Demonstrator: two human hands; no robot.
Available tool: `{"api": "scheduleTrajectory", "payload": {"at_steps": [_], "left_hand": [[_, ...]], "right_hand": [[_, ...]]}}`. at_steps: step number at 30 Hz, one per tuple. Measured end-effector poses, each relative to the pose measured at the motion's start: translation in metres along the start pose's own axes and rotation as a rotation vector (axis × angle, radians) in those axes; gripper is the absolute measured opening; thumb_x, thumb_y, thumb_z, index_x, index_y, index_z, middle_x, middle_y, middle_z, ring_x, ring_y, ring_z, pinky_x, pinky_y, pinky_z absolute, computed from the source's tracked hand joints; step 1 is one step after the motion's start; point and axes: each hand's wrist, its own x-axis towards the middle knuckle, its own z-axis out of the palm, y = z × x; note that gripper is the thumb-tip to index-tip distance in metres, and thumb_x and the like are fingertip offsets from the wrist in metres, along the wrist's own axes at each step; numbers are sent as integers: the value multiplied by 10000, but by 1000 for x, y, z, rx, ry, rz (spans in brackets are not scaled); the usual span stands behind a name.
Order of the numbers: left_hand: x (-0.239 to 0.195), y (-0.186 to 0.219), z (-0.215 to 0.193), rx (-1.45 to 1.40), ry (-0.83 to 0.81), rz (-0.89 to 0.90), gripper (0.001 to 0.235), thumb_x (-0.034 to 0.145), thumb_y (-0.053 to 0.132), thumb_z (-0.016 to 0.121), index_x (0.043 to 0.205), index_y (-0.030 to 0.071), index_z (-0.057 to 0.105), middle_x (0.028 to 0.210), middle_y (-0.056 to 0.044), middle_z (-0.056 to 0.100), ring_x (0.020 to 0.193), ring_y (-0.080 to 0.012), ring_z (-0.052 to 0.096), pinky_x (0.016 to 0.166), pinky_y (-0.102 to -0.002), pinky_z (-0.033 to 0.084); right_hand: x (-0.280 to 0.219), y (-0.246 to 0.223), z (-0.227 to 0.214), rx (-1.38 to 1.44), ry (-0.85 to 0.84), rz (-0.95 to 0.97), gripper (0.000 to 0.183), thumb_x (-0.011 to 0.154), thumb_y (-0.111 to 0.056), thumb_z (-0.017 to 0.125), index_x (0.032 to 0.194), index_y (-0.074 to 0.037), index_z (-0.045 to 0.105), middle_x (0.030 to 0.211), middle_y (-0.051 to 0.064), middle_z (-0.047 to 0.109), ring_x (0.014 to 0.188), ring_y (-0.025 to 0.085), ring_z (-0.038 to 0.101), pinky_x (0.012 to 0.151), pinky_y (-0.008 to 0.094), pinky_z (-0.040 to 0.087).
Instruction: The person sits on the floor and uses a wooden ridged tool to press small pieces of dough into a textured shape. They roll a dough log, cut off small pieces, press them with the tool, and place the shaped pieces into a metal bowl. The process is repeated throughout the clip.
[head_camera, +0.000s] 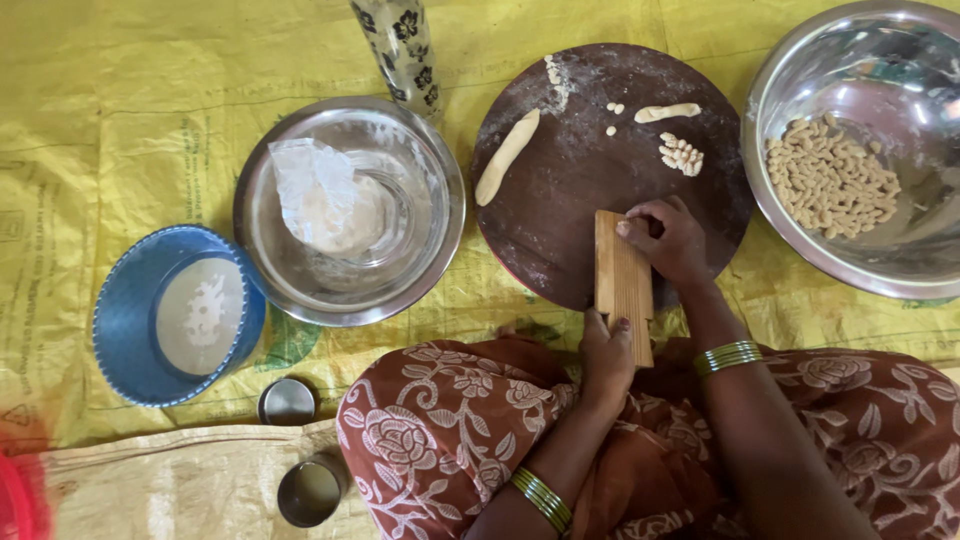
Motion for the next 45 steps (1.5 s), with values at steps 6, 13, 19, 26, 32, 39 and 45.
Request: {"api": "scheduleTrajectory", "payload": {"at_steps": [6, 13, 19, 26, 32, 39, 45], "left_hand": [[-8, 10, -2, 30, -3, 84, 424, 1037, 157, 509, 1399, -54, 443, 1247, -268, 666, 1122, -302, 691, 971, -399, 509], [-6, 14, -1, -10, 15, 134, 347, 1035, 150, 545, 1326, -21, 464, 1126, -184, 681, 1015, -230, 697, 890, -371, 529], [-3, 6, 3, -3, -11, 47, 456, 1043, 156, 516, 1422, -61, 385, 1281, -283, 611, 1147, -321, 645, 969, -410, 509], [-1, 6, 2, 68, -1, 46, 615, 1049, 189, 512, 1558, -34, 249, 1486, -281, 487, 1353, -333, 545, 1115, -419, 447], [-5, 11, 1, -9, 5, 92, 488, 1041, 176, 518, 1451, -51, 380, 1265, -257, 648, 1111, -290, 691, 932, -395, 550], [-5, 8, -3, -44, 36, 137, 394, 1050, 181, 520, 1374, -35, 454, 1134, -193, 686, 968, -217, 711, 824, -345, 566], [-7, 12, -3, -129, 95, 160, 336, 1047, 154, 517, 1330, -28, 502, 978, -182, 706, 772, -192, 640, 697, -355, 519]], "right_hand": [[27, 9, 11, 299, 396, 411, 153, 987, -178, 752, 992, -26, 730, 784, 43, 635, 638, 138, 554, 572, 327, 456], [30, 11, -9, 476, 170, 226, 144, 995, -149, 731, 1051, -20, 762, 873, -28, 695, 751, 64, 589, 626, 239, 469], [13, 11, -5, -51, -14, 5, 216, 881, -144, 834, 1052, -16, 805, 881, 97, 655, 777, 133, 609, 682, 278, 488], [33, 35, 1, 425, 521, 390, 131, 974, -71, 757, 1094, -24, 735, 1035, 23, 709, 821, 115, 661, 612, 239, 565], [48, 44, 0, 279, 576, 510, 157, 948, -48, 751, 1102, -51, 722, 1054, 20, 646, 724, 146, 638, 530, 260, 531], [58, 59, 8, -202, 561, 242, 223, 851, -60, 884, 960, -50, 689, 949, 94, 726, 845, 264, 677, 763, 393, 543], [35, 59, 11, -131, 546, 154, 181, 928, -47, 845, 986, -48, 673, 1007, 119, 696, 919, 309, 679, 828, 397, 548]]}}
